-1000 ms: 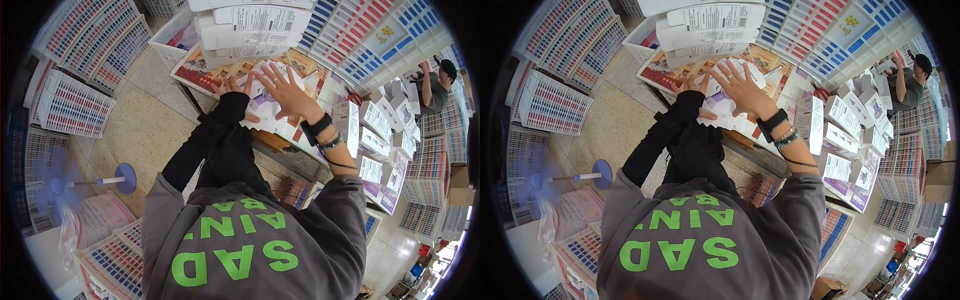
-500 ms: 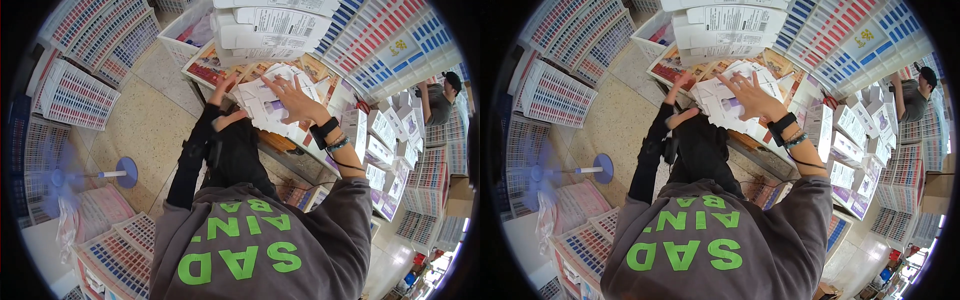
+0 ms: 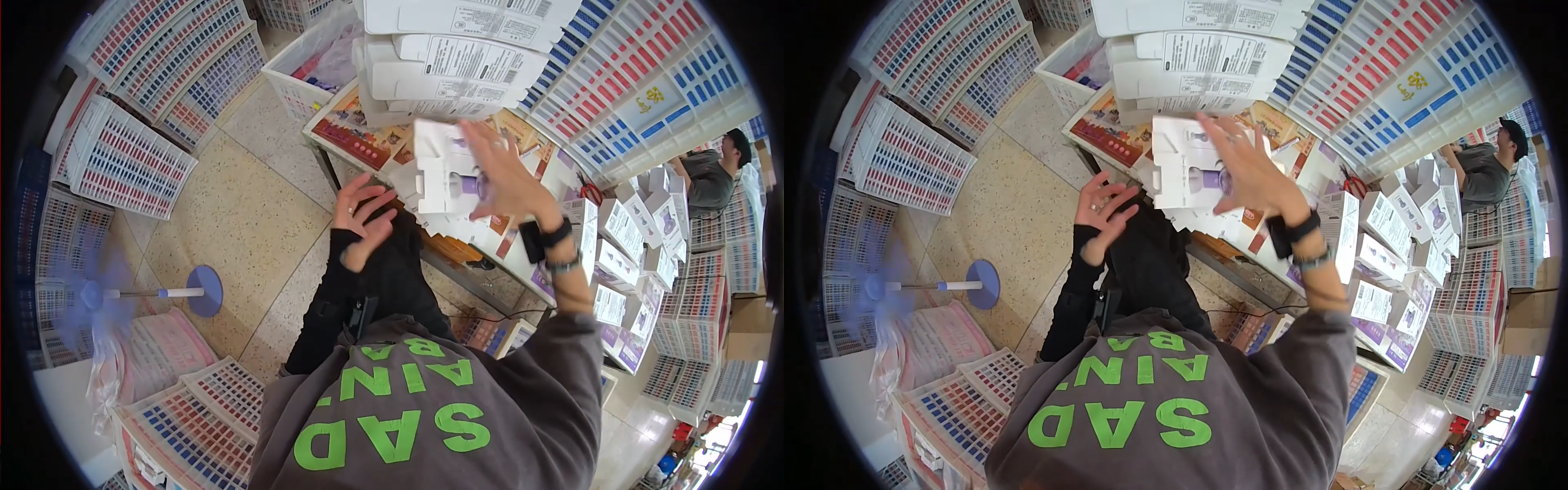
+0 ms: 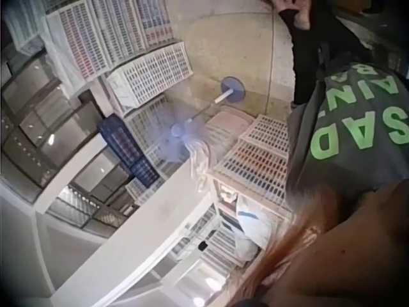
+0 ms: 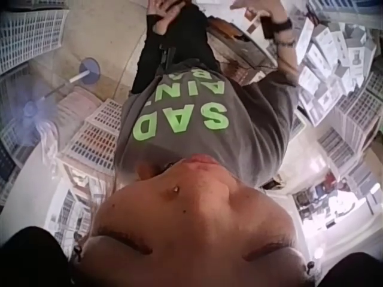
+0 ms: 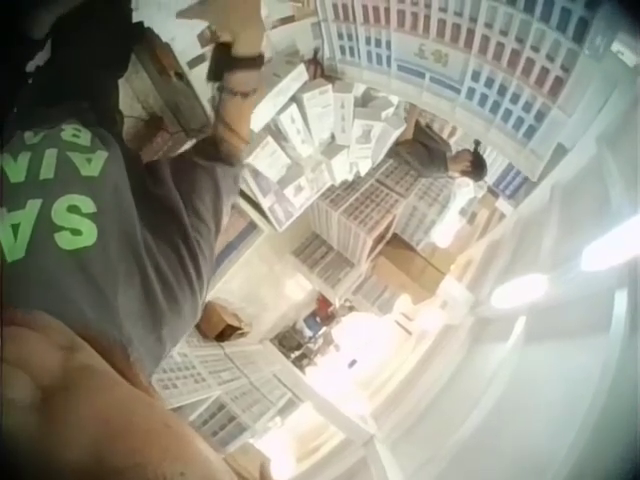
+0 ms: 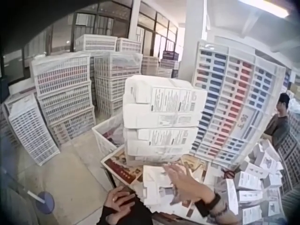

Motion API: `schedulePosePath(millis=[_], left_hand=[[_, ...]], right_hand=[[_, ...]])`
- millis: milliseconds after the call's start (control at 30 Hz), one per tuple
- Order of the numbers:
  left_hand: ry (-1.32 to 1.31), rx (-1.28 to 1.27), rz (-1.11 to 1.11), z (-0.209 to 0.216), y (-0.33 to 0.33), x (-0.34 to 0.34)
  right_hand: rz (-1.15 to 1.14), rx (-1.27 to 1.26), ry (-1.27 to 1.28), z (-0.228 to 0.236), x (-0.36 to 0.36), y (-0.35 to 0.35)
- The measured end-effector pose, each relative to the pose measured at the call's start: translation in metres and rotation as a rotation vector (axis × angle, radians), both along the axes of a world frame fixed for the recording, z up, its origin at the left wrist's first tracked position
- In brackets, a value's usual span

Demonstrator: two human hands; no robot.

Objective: The person folds a cardboard box by hand, inserts a paper manual, and closes the box. They repeat this process for several more boxes, occasionally moving stacks of manuals and boxes on the table.

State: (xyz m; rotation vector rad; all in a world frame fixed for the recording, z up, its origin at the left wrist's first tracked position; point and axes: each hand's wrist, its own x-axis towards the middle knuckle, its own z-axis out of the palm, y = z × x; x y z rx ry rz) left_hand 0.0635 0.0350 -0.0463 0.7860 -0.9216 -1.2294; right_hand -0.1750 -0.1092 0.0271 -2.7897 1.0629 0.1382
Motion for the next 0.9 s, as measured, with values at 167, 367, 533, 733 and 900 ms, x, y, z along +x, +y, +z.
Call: schedulePosePath(millis=[167,367,533,733,900], left_hand=[[0.100,-0.091,-0.184,0.009,-0.026,-0.036],[0.313,0.080,-0.600,0.008,-0.047,-0.069],[-0.125,-0.505,-0.079,0.041,-0.020,-0.055],[-0.647,-0.944,0.108,0.035,-0.020,-0.022],[-0.505,-0.976,0.275,0.036,-0.028,-0.043]], right_hand=[[-0.092,0.128,-0.910,0.031,0.004,0.093],[-0.228,0.041,-1.061,0.008,0.018,0.145],[-0.208,0.024,-1.252,-0.011,0.021,0.157],[-0.233,0.405,-1.559,0.014,0.032,0.148],[-0.302,0.384,-1.606,0.016,0.048,0.148]])
